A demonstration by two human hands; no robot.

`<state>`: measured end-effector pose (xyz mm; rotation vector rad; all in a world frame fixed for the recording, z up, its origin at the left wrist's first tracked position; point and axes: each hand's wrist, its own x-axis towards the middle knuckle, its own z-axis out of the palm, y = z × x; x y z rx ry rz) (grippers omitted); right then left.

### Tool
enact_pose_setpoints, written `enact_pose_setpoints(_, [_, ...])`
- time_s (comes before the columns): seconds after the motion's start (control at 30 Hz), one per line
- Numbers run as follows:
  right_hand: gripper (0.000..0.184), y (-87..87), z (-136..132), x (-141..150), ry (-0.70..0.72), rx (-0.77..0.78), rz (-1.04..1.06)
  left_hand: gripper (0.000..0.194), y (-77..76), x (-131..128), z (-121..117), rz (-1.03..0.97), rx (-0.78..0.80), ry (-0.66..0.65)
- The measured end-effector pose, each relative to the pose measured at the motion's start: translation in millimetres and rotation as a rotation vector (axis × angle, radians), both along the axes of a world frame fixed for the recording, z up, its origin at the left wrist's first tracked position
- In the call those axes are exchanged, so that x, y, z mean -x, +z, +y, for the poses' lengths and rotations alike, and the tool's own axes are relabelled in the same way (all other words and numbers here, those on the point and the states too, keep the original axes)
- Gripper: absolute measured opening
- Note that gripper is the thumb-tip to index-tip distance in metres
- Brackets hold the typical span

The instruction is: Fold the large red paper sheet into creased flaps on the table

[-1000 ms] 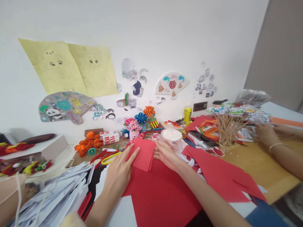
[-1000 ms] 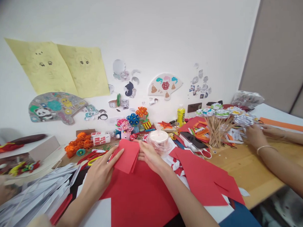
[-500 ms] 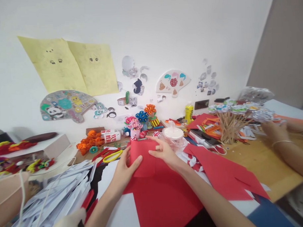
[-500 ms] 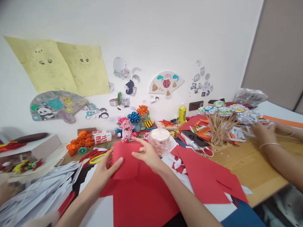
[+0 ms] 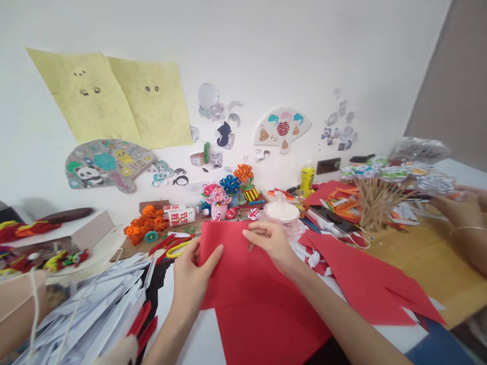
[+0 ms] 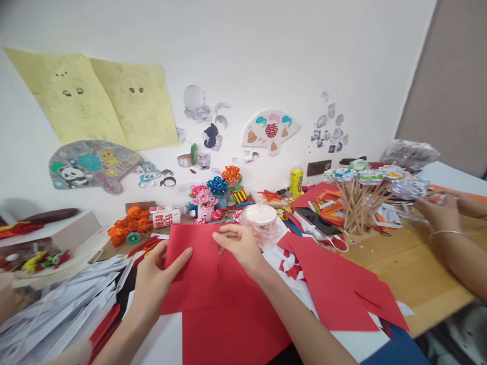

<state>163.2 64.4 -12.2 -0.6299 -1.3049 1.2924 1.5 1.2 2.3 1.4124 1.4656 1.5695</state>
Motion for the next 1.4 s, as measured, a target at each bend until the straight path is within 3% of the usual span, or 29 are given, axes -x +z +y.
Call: enact_pose_setpoints(1.4, [0.028, 3.6, -4.9, -4.6, -0.023, -0.126, -0.083, 0.036, -0.8, -1.7, -2.4, 0.05, -0.022, 0.062])
